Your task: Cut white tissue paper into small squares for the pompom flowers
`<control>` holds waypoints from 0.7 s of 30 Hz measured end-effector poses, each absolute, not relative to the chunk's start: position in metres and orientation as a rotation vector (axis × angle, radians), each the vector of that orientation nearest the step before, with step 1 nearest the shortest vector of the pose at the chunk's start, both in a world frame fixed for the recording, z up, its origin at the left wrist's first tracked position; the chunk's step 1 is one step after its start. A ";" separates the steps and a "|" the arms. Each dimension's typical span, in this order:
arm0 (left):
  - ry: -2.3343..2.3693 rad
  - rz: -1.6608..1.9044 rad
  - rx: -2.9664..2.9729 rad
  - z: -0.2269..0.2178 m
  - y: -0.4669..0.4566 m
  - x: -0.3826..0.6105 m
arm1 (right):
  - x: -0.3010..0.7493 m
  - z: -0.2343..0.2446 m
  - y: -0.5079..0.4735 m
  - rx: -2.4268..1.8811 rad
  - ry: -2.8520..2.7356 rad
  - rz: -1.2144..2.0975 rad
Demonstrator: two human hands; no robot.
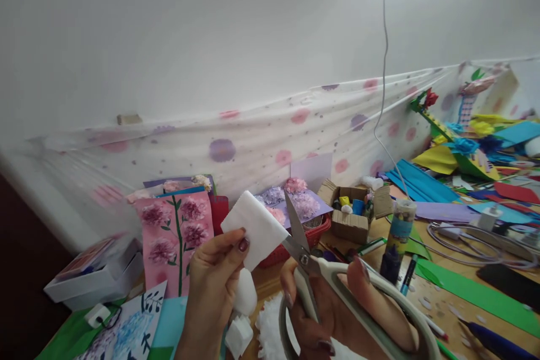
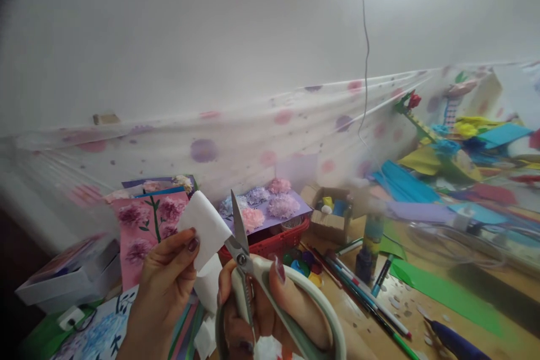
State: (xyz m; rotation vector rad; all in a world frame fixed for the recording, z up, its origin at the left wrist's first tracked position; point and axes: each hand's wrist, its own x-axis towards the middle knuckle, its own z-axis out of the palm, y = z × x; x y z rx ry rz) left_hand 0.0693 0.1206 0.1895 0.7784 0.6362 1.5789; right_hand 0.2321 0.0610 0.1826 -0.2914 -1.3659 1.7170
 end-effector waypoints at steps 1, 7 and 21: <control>0.634 1.579 0.779 0.189 0.121 0.069 | 0.231 0.183 0.061 -0.285 -1.321 1.726; 0.654 1.520 0.761 0.185 0.129 0.062 | 0.228 0.177 0.059 -0.320 -1.295 1.617; 0.685 1.506 0.740 0.186 0.132 0.056 | 0.233 0.164 0.067 -0.303 -1.310 1.679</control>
